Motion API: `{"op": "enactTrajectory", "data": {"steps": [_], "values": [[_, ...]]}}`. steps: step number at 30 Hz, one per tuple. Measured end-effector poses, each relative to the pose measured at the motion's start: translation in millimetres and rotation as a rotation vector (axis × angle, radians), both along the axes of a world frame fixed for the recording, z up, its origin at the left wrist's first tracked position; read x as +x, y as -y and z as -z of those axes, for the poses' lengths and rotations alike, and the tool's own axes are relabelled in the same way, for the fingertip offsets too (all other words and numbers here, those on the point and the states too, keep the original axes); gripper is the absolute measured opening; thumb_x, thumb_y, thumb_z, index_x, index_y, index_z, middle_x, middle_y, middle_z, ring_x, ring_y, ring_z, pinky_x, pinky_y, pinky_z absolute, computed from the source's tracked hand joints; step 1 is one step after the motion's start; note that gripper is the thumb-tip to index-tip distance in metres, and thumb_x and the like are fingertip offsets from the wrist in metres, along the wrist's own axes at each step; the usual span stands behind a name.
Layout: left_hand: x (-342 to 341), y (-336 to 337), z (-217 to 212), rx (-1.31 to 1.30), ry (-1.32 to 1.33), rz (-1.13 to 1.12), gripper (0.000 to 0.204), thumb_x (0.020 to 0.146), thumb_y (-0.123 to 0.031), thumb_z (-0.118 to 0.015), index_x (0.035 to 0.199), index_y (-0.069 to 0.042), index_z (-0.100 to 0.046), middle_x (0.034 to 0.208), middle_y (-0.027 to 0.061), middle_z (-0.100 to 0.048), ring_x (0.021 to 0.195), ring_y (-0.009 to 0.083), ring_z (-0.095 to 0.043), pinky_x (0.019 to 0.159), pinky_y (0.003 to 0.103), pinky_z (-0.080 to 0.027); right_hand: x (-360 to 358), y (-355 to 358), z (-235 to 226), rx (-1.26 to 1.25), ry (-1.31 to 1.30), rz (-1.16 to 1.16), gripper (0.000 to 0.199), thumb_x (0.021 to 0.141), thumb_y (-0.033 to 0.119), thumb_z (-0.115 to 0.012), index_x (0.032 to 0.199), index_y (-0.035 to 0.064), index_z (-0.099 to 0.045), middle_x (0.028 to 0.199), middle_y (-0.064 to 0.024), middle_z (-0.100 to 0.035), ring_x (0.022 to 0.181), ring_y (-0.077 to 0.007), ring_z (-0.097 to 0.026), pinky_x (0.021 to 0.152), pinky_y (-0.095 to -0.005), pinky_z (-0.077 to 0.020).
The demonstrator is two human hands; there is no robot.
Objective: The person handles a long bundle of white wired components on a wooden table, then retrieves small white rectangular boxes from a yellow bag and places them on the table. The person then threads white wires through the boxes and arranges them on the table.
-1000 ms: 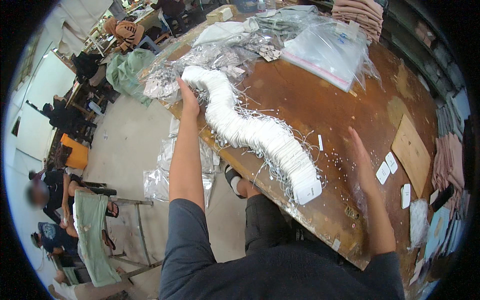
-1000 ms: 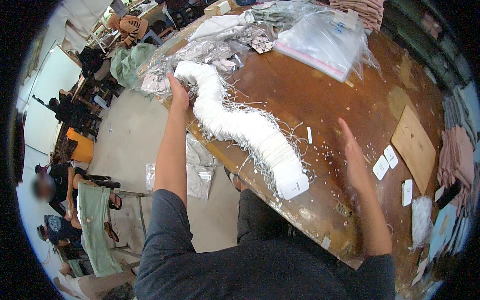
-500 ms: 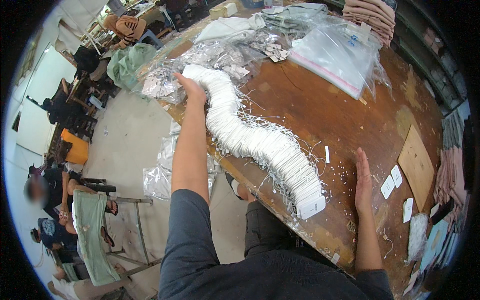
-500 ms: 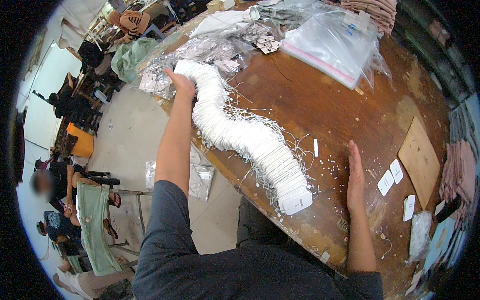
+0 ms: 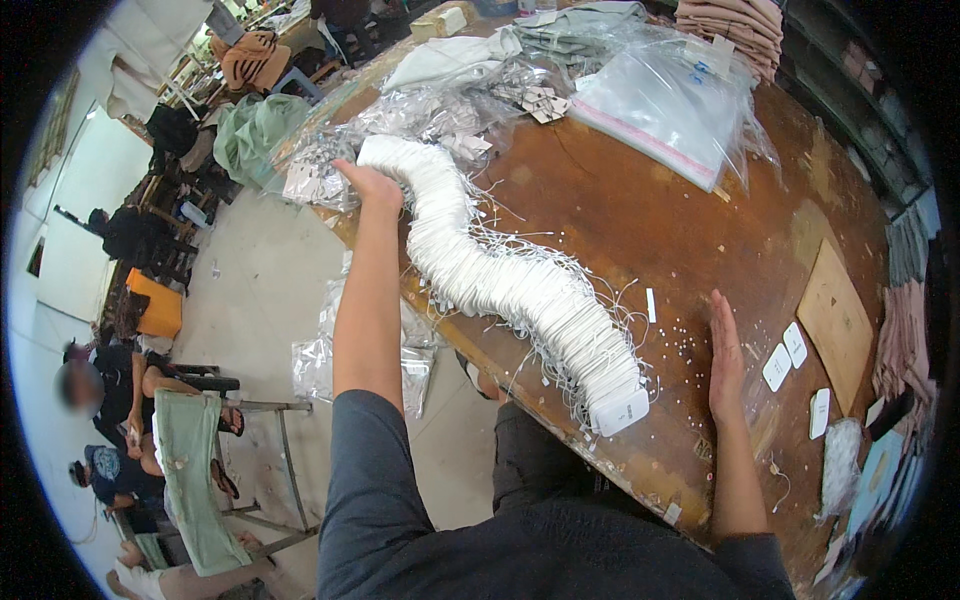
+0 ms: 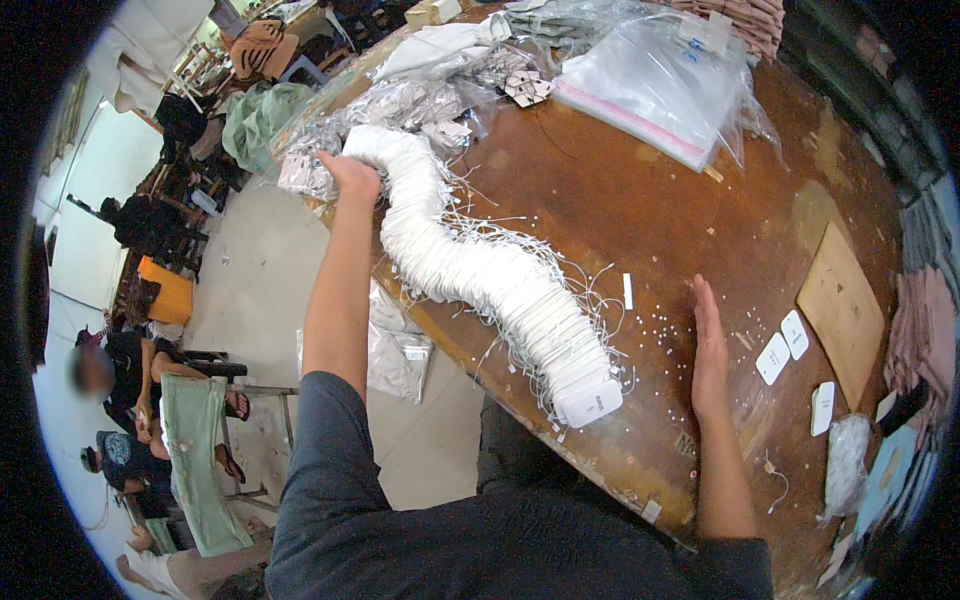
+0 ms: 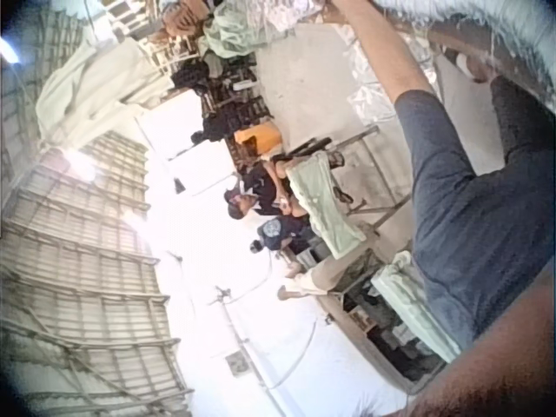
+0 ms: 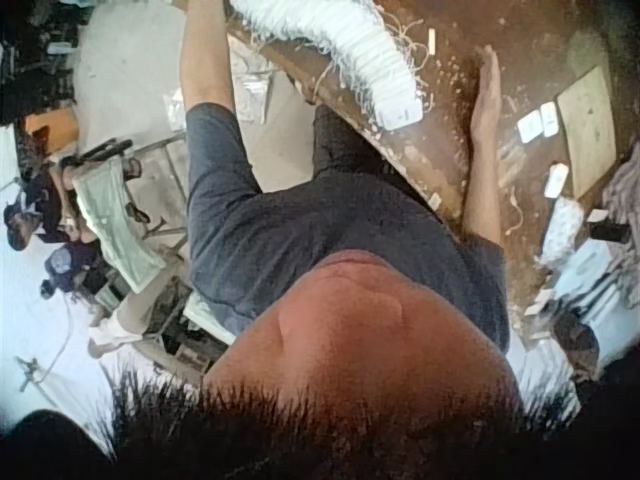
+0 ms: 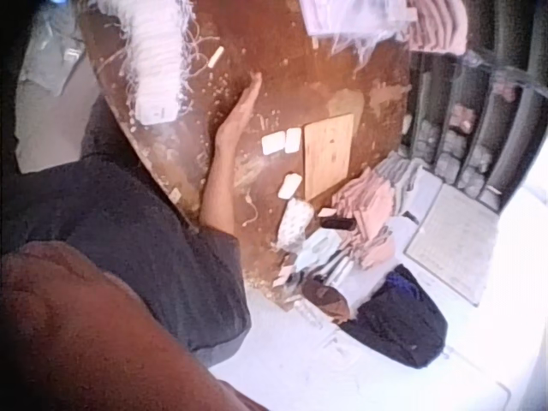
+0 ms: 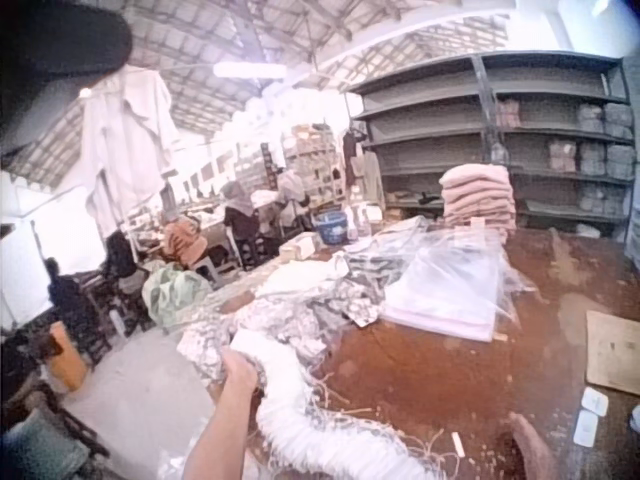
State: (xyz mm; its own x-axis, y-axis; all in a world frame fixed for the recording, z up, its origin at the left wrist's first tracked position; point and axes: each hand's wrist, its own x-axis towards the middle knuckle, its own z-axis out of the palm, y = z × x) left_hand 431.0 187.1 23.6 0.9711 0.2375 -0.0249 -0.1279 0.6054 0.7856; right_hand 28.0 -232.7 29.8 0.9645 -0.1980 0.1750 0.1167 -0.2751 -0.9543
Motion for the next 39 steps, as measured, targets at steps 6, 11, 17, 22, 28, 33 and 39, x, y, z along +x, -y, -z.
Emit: {"op": "enactTrajectory", "data": {"steps": [6,11,17,22,28,33,39], "values": [[19,13,1,-0.054,-0.039,-0.005,0.113,0.085,-0.084,-0.02,0.154,0.002,0.003,0.164,0.0154,0.0,0.151,0.0281,-0.003,0.12,0.04,0.0,-4,3,-1,-0.006,0.011,0.019,0.092,0.094,0.071,-0.03,0.152,0.0001,-0.025,0.158,-0.0165,-0.026,0.149,-0.0293,-0.018,0.121,-0.0436,-0.0108],[23,10,-3,-0.038,-0.058,-0.125,0.106,0.087,-0.081,-0.024,0.154,0.0,-0.009,0.162,0.0141,-0.014,0.148,0.0296,-0.017,0.12,0.041,-0.009,-4,3,-2,0.004,0.014,0.026,0.094,0.093,0.072,-0.03,0.152,0.0001,-0.025,0.158,-0.0165,-0.026,0.149,-0.0293,-0.018,0.121,-0.0439,-0.0106],[22,16,-12,-0.1,-0.093,-0.185,0.098,0.09,-0.077,-0.026,0.154,-0.004,-0.019,0.16,0.0126,-0.023,0.146,0.0302,-0.024,0.12,0.043,-0.017,-5,3,-1,0.006,0.011,0.018,0.096,0.092,0.074,-0.031,0.153,0.0,-0.025,0.158,-0.0166,-0.026,0.149,-0.0294,-0.017,0.121,-0.0444,-0.0104],[2,17,-22,-0.113,-0.083,-0.18,0.098,0.09,-0.077,-0.026,0.155,-0.004,-0.017,0.16,0.0125,-0.023,0.145,0.0297,-0.026,0.12,0.041,-0.018,-2,3,1,0.018,0.013,0.019,0.097,0.091,0.075,-0.031,0.153,0.0,-0.024,0.159,-0.0166,-0.026,0.149,-0.0294,-0.017,0.121,-0.0447,-0.0102],[0,33,-23,0.007,0.002,-0.167,0.105,0.088,-0.082,-0.023,0.156,-0.002,-0.009,0.161,0.0158,-0.016,0.148,0.0302,-0.019,0.12,0.039,-0.014,-2,4,3,0.024,0.007,0.028,0.099,0.09,0.077,-0.031,0.153,0.0,-0.024,0.159,-0.0166,-0.026,0.149,-0.0295,-0.017,0.121,-0.0452,-0.01],[-18,6,-25,-0.037,-0.089,-0.05,0.103,0.09,-0.079,-0.023,0.155,0.0,-0.011,0.162,0.0165,-0.013,0.148,0.0307,-0.019,0.12,0.042,-0.015,-3,7,6,0.032,0.008,-0.006,0.094,0.093,0.072,-0.033,0.153,0.0009,-0.022,0.16,-0.0143,-0.023,0.15,-0.0267,-0.016,0.122,-0.0435,-0.0086],[-110,-30,-9,0.287,-0.04,0.216,0.106,0.091,-0.078,-0.02,0.153,0.005,-0.002,0.163,0.0191,-0.006,0.151,0.0291,-0.006,0.122,0.038,-0.004,-2,9,8,0.032,0.017,-0.051,0.091,0.094,0.07,-0.031,0.153,0.0009,-0.023,0.159,-0.0141,-0.025,0.149,-0.0266,-0.018,0.122,-0.043,-0.01]]}}
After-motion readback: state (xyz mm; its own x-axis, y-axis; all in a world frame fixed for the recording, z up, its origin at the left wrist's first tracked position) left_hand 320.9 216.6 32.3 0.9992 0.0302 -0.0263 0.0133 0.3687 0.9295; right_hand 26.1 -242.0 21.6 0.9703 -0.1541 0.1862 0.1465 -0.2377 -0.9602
